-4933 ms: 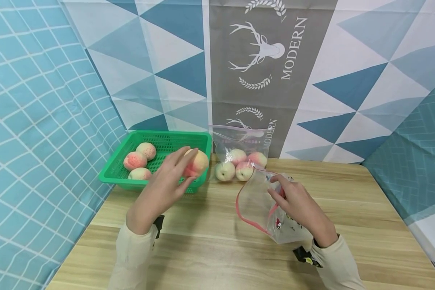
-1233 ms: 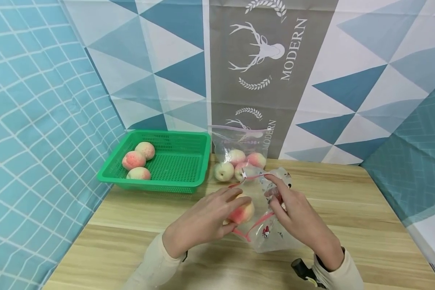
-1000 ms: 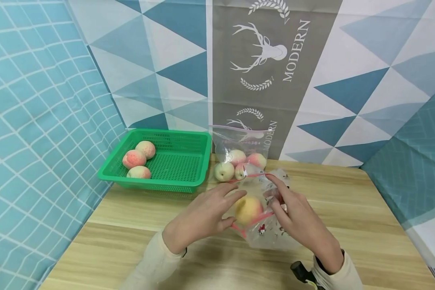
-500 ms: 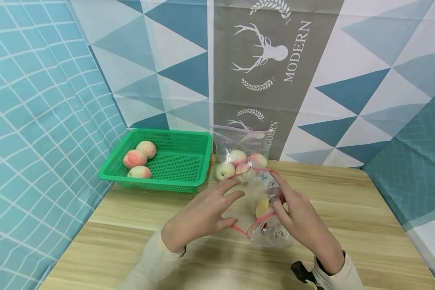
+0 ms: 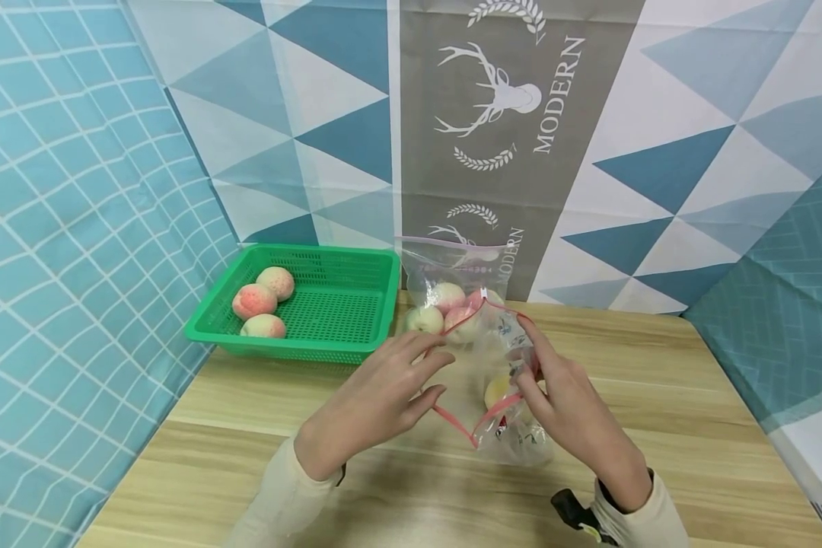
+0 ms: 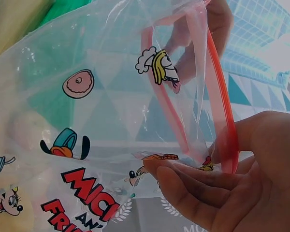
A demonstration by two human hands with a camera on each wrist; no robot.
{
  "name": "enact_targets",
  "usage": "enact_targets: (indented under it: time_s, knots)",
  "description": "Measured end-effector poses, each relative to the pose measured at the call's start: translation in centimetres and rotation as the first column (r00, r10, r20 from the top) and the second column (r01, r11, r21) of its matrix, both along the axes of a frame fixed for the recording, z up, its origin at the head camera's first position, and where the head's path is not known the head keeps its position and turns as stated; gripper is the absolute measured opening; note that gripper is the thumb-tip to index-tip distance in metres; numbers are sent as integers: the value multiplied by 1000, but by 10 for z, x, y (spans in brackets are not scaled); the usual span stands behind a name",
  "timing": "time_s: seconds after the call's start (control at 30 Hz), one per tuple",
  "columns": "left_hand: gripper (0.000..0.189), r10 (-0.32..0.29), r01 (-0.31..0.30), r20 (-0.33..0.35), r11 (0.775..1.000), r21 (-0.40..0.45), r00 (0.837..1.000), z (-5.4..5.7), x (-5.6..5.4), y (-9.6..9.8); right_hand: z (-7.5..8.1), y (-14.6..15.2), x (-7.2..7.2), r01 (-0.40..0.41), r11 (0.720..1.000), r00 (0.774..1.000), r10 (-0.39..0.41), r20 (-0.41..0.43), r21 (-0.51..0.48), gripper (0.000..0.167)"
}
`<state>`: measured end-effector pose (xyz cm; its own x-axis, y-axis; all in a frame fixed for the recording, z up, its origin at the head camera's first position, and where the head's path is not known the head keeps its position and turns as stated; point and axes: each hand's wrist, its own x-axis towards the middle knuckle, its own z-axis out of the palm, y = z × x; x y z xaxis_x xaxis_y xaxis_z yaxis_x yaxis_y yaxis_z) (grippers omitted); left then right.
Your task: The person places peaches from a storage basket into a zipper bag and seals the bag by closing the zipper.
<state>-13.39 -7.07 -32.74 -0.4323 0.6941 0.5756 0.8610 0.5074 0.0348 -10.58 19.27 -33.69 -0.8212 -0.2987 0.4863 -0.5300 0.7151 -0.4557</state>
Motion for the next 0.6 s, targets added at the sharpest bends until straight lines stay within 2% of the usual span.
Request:
enact_targets:
  time_s: [0.3, 0.6]
  knots:
    - [36, 16, -16, -13, 1000, 10, 1000, 4, -1, -7, -5, -3, -5, -20, 1000, 995, 21, 101, -6, 68]
    - [34, 40, -40, 14, 999, -9, 999, 5, -4, -13, -11, -8, -8, -72, 997, 990, 70, 120, 6, 69]
